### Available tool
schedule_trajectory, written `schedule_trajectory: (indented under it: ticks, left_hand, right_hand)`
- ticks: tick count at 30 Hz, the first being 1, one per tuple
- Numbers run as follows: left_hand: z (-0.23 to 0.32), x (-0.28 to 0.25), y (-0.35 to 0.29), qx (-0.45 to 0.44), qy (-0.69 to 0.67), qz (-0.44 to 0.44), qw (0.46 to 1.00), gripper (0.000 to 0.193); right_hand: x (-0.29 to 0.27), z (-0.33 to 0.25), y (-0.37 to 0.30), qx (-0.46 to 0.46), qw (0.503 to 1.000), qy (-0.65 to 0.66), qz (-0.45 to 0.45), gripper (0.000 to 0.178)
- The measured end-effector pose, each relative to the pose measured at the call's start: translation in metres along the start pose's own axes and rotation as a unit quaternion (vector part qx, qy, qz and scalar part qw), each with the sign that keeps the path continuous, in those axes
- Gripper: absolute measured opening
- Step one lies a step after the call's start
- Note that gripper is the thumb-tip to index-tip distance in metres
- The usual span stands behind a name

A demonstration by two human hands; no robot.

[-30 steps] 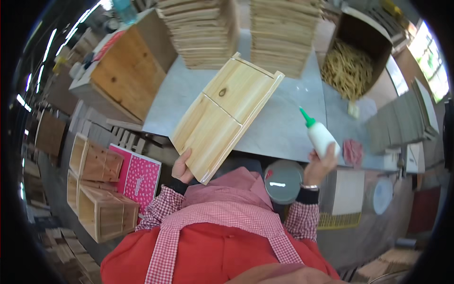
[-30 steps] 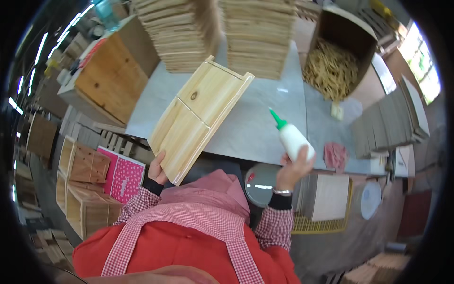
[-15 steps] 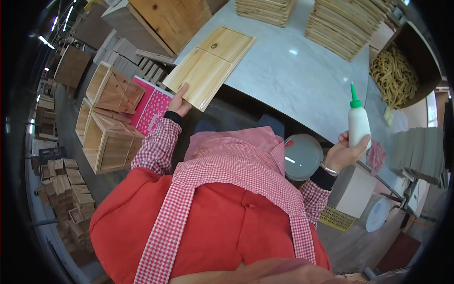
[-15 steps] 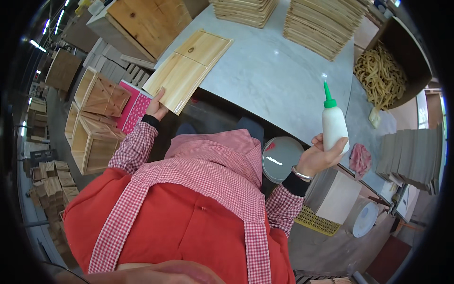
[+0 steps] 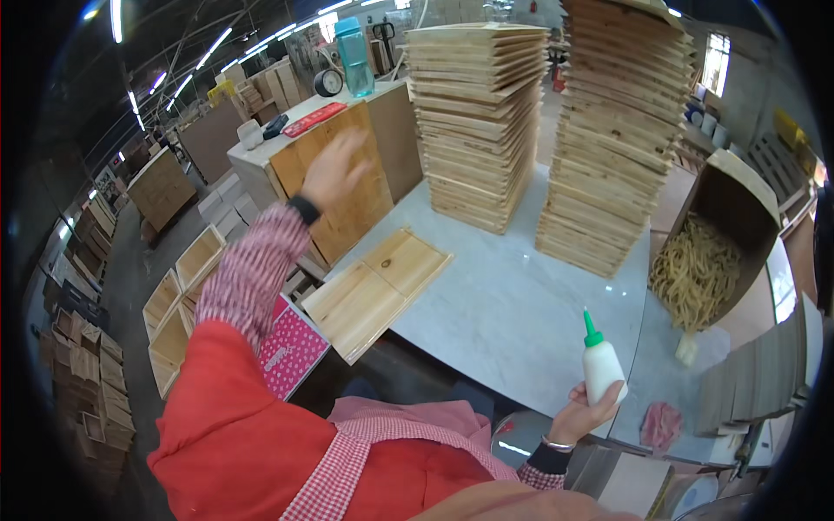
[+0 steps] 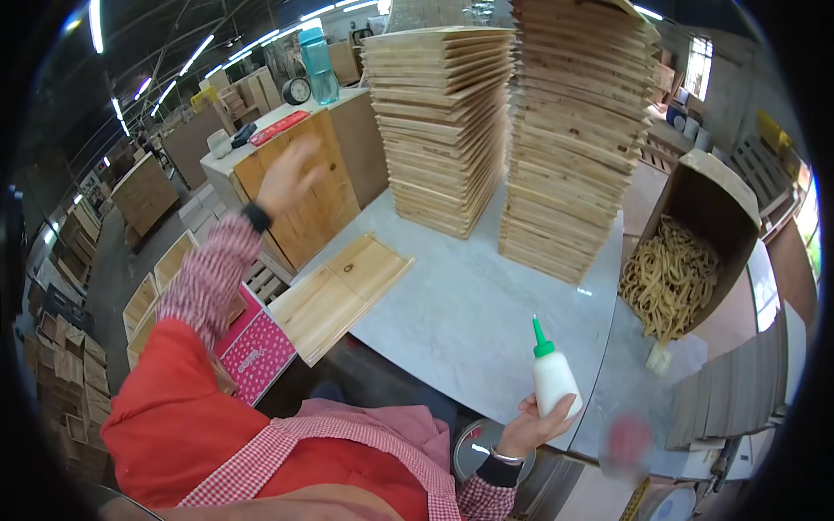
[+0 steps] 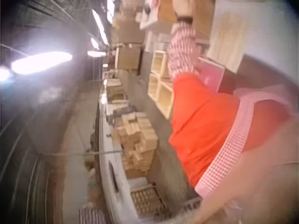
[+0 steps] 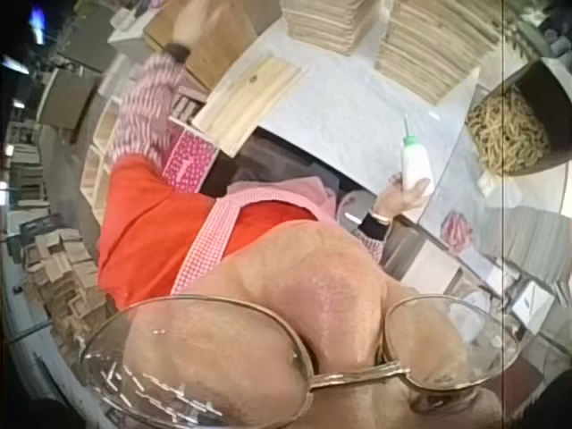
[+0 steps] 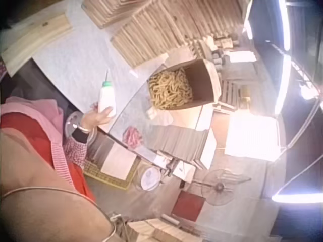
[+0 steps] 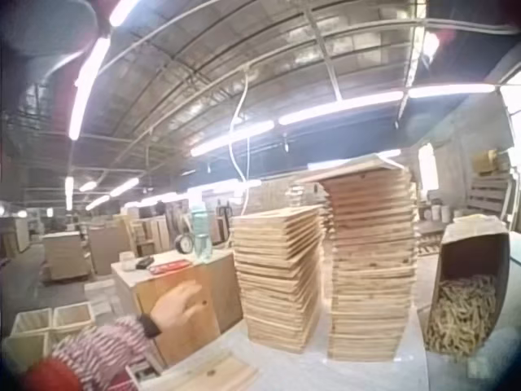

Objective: Assembling, gluing, and stacking small wooden boxes in a workshop setting.

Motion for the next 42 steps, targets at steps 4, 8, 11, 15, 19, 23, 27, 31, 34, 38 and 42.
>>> schedule_trajectory:
  ticks: [4, 8, 11, 15, 19, 23, 27, 31, 34, 38, 42]
  left_hand:
    - [0.030, 0.003, 0.189, 0.136, 0.080, 0.144, 0.977, 0.059]
    - [0.077, 0.017, 0.277, 0.237, 0.206, 0.111, 0.943, 0.068]
    - [0.078, 0.046, 0.316, 0.322, 0.151, -0.060, 0.933, 0.051]
    - [0.085, 0.045, 0.323, 0.313, 0.206, -0.110, 0.921, 0.061]
    - [0.078, 0.025, 0.289, 0.295, 0.187, -0.045, 0.936, 0.050]
    - [0.051, -0.009, 0.240, 0.247, 0.085, 0.087, 0.961, 0.051]
    - [0.014, 0.004, 0.233, 0.121, -0.031, 0.070, 0.990, 0.048]
    - [-0.007, 0.005, 0.237, 0.040, -0.007, 0.070, 0.997, 0.044]
    - [-0.012, -0.032, 0.213, -0.086, -0.010, 0.039, 0.995, 0.036]
    - [-0.104, -0.051, 0.127, -0.120, -0.019, 0.112, 0.986, 0.040]
    - [-0.062, -0.079, 0.000, -0.390, -0.611, 0.127, 0.677, 0.045]
  right_hand:
    - [0.016, -0.001, 0.004, -0.017, 1.000, 0.002, 0.021, 0.044]
    - [0.001, -0.006, 0.007, -0.026, 0.998, -0.040, 0.040, 0.044]
    - [-0.018, -0.001, 0.011, -0.004, 0.998, -0.046, 0.036, 0.043]
    - [-0.023, 0.003, 0.017, 0.002, 0.998, -0.053, 0.040, 0.042]
    - [-0.021, 0.003, 0.015, 0.002, 0.998, -0.048, 0.034, 0.042]
    - [-0.017, 0.001, 0.017, -0.021, 0.998, -0.040, 0.053, 0.041]
    - [-0.015, 0.003, 0.023, -0.036, 0.998, -0.025, 0.041, 0.041]
    - [-0.005, -0.003, 0.013, -0.060, 0.998, 0.004, 0.020, 0.040]
    - [-0.014, -0.009, 0.009, -0.066, 0.998, 0.024, 0.002, 0.040]
    - [-0.025, -0.014, 0.001, -0.040, 0.998, 0.044, 0.008, 0.045]
    - [-0.024, -0.023, 0.007, -0.067, 0.997, 0.026, 0.014, 0.046]
Point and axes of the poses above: each hand's wrist, its own y-axis towards the middle knuckle, its own x-axis out of the palm, z = x × y, the point moved 4 cm from there along y, towards the middle knuckle, and after that the axes turned 14 degrees about y, right-handed, at the moved point
